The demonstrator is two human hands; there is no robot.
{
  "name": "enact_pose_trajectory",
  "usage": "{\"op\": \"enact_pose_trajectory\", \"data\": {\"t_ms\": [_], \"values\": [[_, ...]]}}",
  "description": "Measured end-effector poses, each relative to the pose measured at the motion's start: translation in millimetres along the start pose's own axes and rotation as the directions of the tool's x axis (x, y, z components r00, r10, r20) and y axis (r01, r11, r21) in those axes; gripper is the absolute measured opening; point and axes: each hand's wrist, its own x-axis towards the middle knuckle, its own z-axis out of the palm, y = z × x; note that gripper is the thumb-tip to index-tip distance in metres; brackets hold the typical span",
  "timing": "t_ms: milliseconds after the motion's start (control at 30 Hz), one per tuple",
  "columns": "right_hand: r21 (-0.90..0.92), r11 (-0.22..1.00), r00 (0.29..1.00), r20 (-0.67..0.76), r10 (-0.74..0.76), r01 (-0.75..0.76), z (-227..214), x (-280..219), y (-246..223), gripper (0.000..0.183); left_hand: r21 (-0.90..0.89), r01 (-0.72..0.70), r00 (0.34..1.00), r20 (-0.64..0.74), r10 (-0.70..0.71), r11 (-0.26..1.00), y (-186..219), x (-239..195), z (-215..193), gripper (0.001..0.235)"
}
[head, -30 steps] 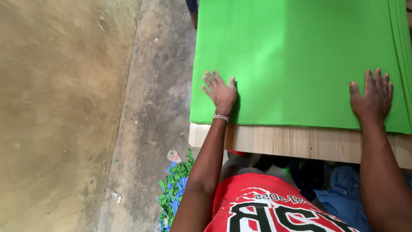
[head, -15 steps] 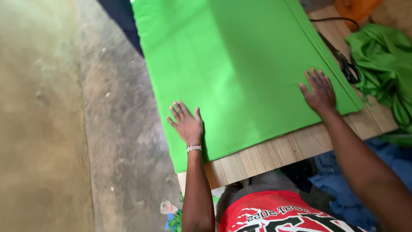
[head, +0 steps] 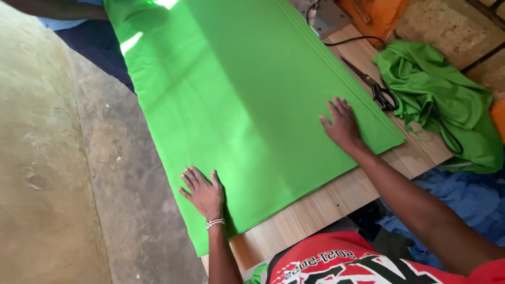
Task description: Smoothing, folding, and cutting green fabric on a wooden table using scissors
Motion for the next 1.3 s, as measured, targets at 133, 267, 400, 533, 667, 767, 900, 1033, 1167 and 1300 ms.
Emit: {"op": "enact_pose_trajectory", "data": {"t_ms": [133, 267, 400, 533, 667, 767, 900, 1033, 1167, 1300], "values": [[0.115, 0.985, 0.991, -0.044, -0.125, 0.129, 35, 54, -15, 0.056, 0.041, 0.013, 1.000, -0.007, -0.013, 0.999, 7, 5, -2, 0.084], [0.201, 0.961, 0.979, 0.032, -0.199, 0.188, 97, 122, -5, 0.068, 0.007, -0.047, 0.991, -0.125, 0.048, 0.999, 7, 18, 16, 0.079], [0.077, 0.967, 0.965, 0.077, -0.250, 0.244, 128, 173, 0, 0.071, 0.035, -0.020, 0.992, -0.123, 0.024, 0.999, -3, 10, 20, 0.077], [0.039, 0.999, 0.936, 0.350, -0.047, 0.036, 109, 236, 8, 0.081, 0.051, 0.006, 0.996, -0.091, -0.001, 0.999, -4, 14, 26, 0.076], [0.005, 0.998, 0.949, 0.311, 0.051, -0.055, 107, 237, 35, 0.087, 0.033, 0.017, 0.995, -0.101, -0.013, 0.999, -4, 11, 25, 0.076], [-0.012, 1.000, 1.000, 0.010, 0.006, -0.006, 107, 223, 56, 0.080, 0.018, 0.015, 0.994, -0.106, -0.013, 1.000, -3, 15, 29, 0.075], [0.010, 0.993, 0.986, 0.120, 0.114, -0.116, 63, 181, 71, 0.071, 0.031, -0.002, 0.992, -0.123, 0.005, 1.000, -8, 17, 35, 0.077], [0.030, 0.983, 0.982, 0.059, 0.179, -0.181, 25, 110, 88, 0.052, 0.023, -0.006, 0.990, -0.141, 0.009, 1.000, -9, 16, 36, 0.077], [-0.088, 0.987, 0.989, -0.059, 0.133, -0.138, 7, 14, 110, 0.044, 0.014, -0.020, 0.989, -0.146, 0.022, 1.000, -3, 11, 25, 0.078], [-0.198, 0.962, 0.972, -0.182, 0.150, -0.186, -16, -72, 127, 0.036, 0.025, 0.054, 0.997, -0.056, -0.052, 0.998, 6, 4, 11, 0.077]]}}
